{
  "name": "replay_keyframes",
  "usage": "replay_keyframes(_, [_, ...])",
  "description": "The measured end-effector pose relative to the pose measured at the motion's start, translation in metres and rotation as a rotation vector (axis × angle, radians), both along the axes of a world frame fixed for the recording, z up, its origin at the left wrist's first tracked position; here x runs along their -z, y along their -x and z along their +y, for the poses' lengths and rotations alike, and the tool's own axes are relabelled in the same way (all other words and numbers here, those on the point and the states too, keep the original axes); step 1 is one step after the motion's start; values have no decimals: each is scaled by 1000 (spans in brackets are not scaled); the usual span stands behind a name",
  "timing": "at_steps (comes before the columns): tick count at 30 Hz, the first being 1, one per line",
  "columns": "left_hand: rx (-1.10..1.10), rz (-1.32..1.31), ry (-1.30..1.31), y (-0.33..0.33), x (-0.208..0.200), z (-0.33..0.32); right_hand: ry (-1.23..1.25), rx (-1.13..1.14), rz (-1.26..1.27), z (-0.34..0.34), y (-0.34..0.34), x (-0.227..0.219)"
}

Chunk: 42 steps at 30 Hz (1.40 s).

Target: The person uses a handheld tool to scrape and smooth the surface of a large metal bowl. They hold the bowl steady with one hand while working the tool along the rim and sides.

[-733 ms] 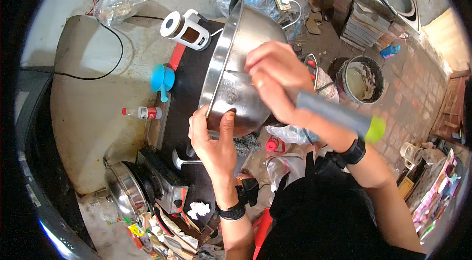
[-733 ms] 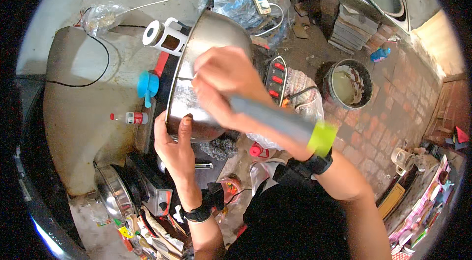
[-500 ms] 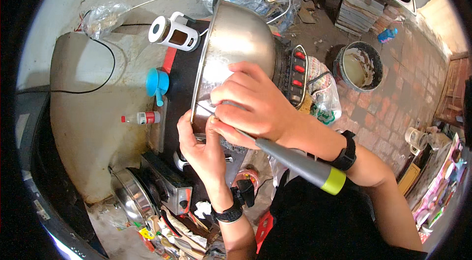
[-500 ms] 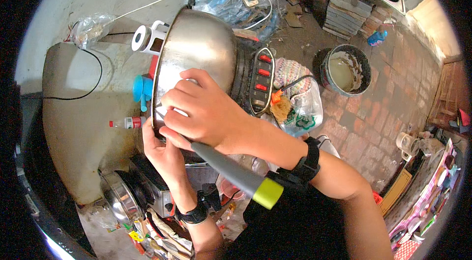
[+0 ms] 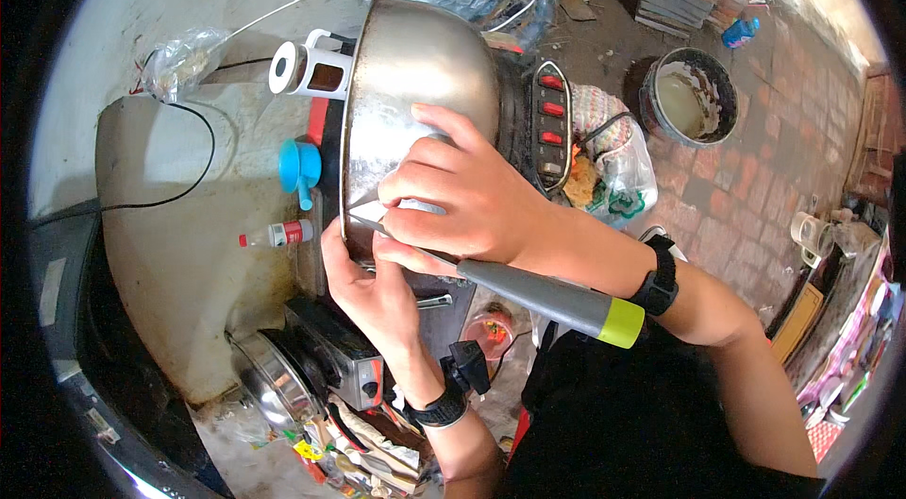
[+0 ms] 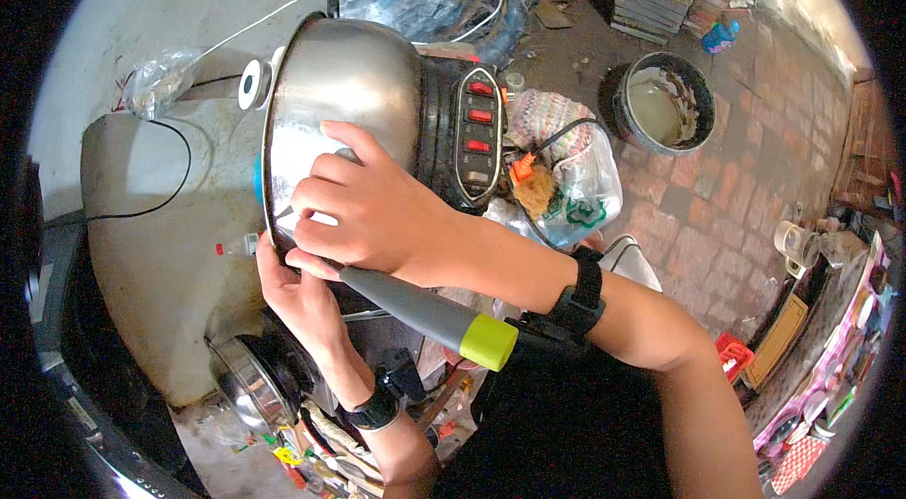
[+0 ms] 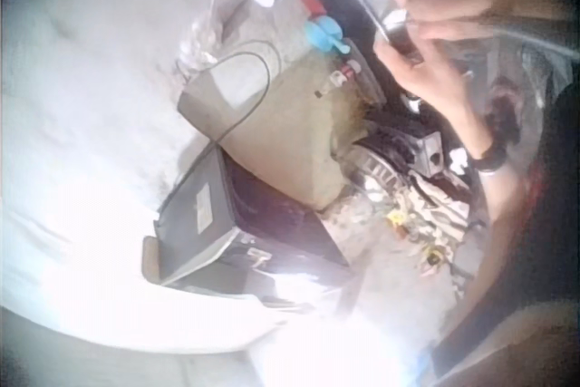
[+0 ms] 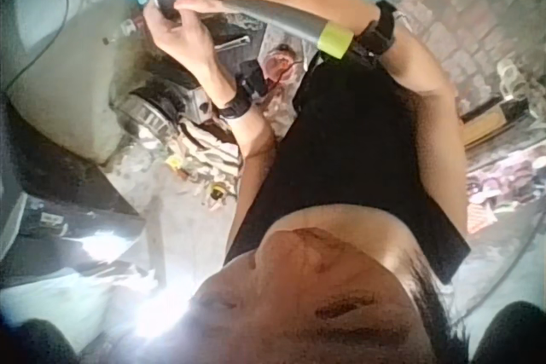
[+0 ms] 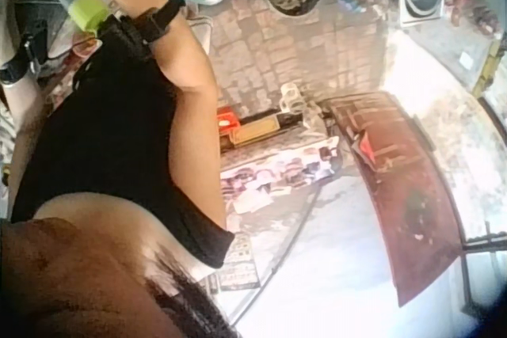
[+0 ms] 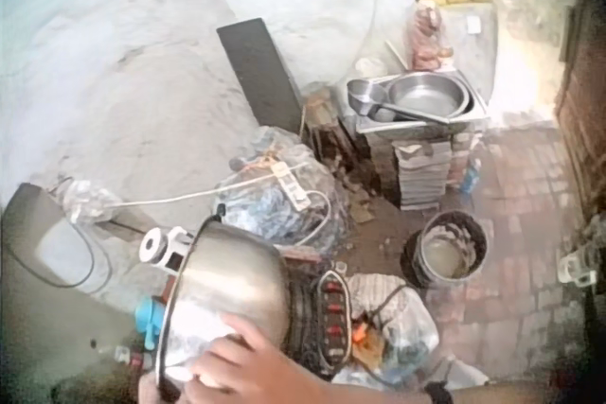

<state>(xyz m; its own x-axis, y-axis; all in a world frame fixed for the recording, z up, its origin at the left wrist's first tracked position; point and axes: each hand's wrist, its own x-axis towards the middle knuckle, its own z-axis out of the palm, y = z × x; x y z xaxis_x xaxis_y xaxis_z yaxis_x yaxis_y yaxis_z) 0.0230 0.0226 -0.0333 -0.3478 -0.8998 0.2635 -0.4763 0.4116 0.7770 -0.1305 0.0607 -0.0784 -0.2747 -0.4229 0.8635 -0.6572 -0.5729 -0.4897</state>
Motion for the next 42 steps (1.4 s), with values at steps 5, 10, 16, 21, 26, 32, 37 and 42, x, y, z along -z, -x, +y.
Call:
replay_keyframes(5, [-13,-18,-2,-1,2,-1,42,-21,-95,-6,9,1])
replay_keyframes(10, [-32,43,-53,-3,1,1,-50,-55,-108,-5,-9,-4])
replay_keyframes(16, [4,67,-59,-7,2,0,-87,-1,-176,-14,-28,0])
replay_keyframes(21, [-33,82,-80,-10,4,1,0,15,-449,-32,-22,3])
replay_keyframes(26, [-91,70,-74,-15,8,1,-37,85,-143,-24,-25,-7])
replay_keyframes(32, [-62,141,-105,-18,20,2,-30,-70,-358,-32,-15,-3])
replay_keyframes(37, [-114,73,-41,-11,19,1,-111,40,-136,-30,-16,-4])
replay_keyframes(42, [-94,117,-95,-10,16,4,7,-14,-255,-24,-14,-4])
